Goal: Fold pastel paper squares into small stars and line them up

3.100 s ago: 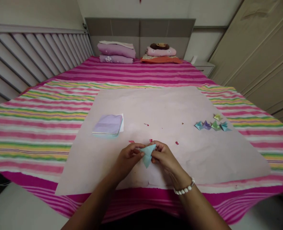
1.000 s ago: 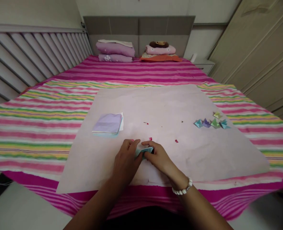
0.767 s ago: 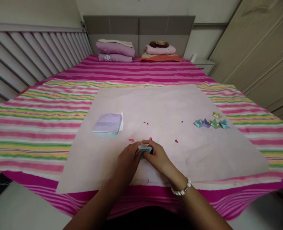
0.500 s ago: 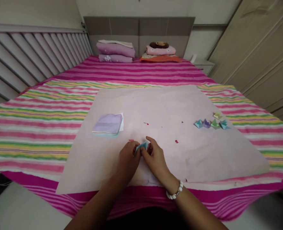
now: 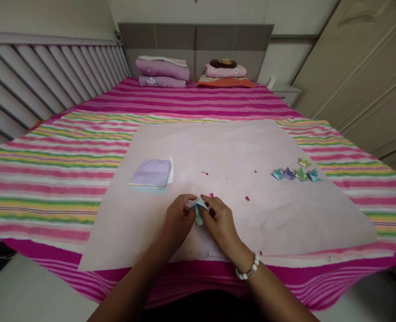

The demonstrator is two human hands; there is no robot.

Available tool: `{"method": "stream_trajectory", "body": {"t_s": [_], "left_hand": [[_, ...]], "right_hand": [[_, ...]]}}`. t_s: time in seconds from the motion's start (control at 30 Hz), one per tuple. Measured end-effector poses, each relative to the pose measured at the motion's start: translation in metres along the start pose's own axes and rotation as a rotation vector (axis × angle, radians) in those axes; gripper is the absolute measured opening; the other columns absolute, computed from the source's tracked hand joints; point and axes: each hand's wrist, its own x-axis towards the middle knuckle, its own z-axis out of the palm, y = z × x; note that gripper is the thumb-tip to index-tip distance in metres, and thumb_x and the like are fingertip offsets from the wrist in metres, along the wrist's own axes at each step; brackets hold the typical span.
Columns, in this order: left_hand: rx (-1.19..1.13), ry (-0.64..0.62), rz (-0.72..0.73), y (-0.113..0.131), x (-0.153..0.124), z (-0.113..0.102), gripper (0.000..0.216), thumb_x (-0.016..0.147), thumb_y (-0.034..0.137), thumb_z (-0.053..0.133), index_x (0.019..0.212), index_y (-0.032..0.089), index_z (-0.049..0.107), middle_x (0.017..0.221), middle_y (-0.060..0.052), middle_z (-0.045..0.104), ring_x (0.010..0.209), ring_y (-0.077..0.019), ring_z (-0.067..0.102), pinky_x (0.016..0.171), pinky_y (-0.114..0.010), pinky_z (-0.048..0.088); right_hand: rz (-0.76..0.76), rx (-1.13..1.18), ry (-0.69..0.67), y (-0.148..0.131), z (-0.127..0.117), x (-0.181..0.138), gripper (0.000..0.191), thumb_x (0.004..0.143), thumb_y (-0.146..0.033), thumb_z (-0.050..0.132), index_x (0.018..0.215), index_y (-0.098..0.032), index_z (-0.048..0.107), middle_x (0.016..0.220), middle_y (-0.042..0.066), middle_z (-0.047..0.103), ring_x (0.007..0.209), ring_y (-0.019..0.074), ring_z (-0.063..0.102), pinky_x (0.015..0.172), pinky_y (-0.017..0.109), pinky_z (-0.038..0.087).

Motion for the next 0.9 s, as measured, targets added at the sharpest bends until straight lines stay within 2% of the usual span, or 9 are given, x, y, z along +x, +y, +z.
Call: {"method": "stream_trajectory", "body": {"t_s": [0.17, 0.3, 0.37, 0.47, 0.57, 0.67, 0.8, 0.9], "left_hand": [[-0.104, -0.09, 0.027, 0.001, 0.002, -0.004, 0.024, 0.078, 0.017, 0.056, 0.1, 0.019, 0.064, 0.092, -0.004, 0.071, 0.066, -0.0136, 0.063, 0.061, -0.026, 0.049], [-0.226, -0.164, -0.007, 0.0, 0.002, -0.005, 0.026, 0.079, 0.021, 0.058, 0.105, 0.019, 0.065, 0.094, -0.005, 0.072, 0.067, -0.0138, 0.065, 0.062, -0.026, 0.052], [-0.323, -0.188, -0.016, -0.001, 0.002, -0.005, 0.028, 0.079, 0.024, 0.06, 0.106, 0.019, 0.065, 0.098, -0.006, 0.072, 0.068, -0.0139, 0.066, 0.063, -0.027, 0.053], [-0.463, -0.205, -0.013, -0.001, 0.002, -0.006, 0.025, 0.078, 0.027, 0.065, 0.101, 0.018, 0.068, 0.105, -0.007, 0.071, 0.077, -0.016, 0.068, 0.069, -0.028, 0.055], [-0.551, -0.248, -0.049, -0.002, 0.003, -0.008, 0.022, 0.077, 0.029, 0.067, 0.096, 0.017, 0.07, 0.097, -0.006, 0.073, 0.081, -0.0172, 0.068, 0.073, -0.029, 0.055], [-0.587, -0.26, -0.094, -0.002, 0.003, -0.01, 0.022, 0.078, 0.031, 0.068, 0.095, 0.017, 0.071, 0.092, -0.005, 0.074, 0.08, -0.0164, 0.068, 0.074, -0.03, 0.054], [-0.647, -0.288, -0.139, 0.0, 0.002, -0.014, 0.023, 0.074, 0.029, 0.073, 0.094, 0.018, 0.072, 0.092, -0.005, 0.075, 0.085, -0.0167, 0.068, 0.082, -0.032, 0.053], [-0.709, -0.311, -0.171, 0.002, 0.003, -0.014, 0.033, 0.066, 0.024, 0.08, 0.097, 0.018, 0.07, 0.089, -0.004, 0.075, 0.088, -0.0179, 0.068, 0.085, -0.034, 0.052]], "right_hand": [[-0.064, 0.079, -0.006, -0.009, -0.006, 0.001, 0.033, 0.079, -0.008, 0.05, 0.099, -0.023, 0.072, 0.088, 0.007, 0.061, 0.082, 0.0198, 0.059, 0.071, 0.032, 0.048], [-0.031, 0.228, 0.024, -0.007, -0.006, 0.003, 0.03, 0.073, -0.008, 0.05, 0.086, -0.022, 0.073, 0.095, 0.006, 0.063, 0.088, 0.0198, 0.06, 0.076, 0.032, 0.049], [0.029, 0.339, 0.034, -0.003, -0.004, 0.005, 0.028, 0.071, -0.011, 0.053, 0.088, -0.022, 0.072, 0.095, 0.006, 0.064, 0.088, 0.0198, 0.062, 0.074, 0.032, 0.05], [0.199, 0.554, 0.023, 0.001, -0.003, 0.007, 0.032, 0.067, -0.016, 0.062, 0.098, -0.022, 0.066, 0.089, 0.003, 0.065, 0.073, 0.0169, 0.063, 0.062, 0.029, 0.051], [0.287, 0.685, 0.004, 0.001, -0.005, 0.01, 0.026, 0.063, -0.02, 0.071, 0.088, -0.021, 0.063, 0.08, 0.0, 0.066, 0.06, 0.0129, 0.06, 0.053, 0.025, 0.049], [0.316, 0.735, -0.059, -0.002, -0.01, 0.011, 0.016, 0.066, -0.025, 0.074, 0.077, -0.018, 0.065, 0.07, 0.0, 0.066, 0.056, 0.012, 0.057, 0.051, 0.024, 0.047], [0.384, 0.82, -0.115, -0.006, -0.016, 0.012, 0.019, 0.067, -0.029, 0.076, 0.08, -0.016, 0.072, 0.073, 0.003, 0.07, 0.061, 0.0139, 0.06, 0.053, 0.024, 0.048], [0.401, 0.905, -0.131, -0.008, -0.02, 0.012, 0.017, 0.068, -0.03, 0.077, 0.078, -0.016, 0.074, 0.074, 0.003, 0.071, 0.058, 0.0118, 0.059, 0.057, 0.025, 0.049]]}}
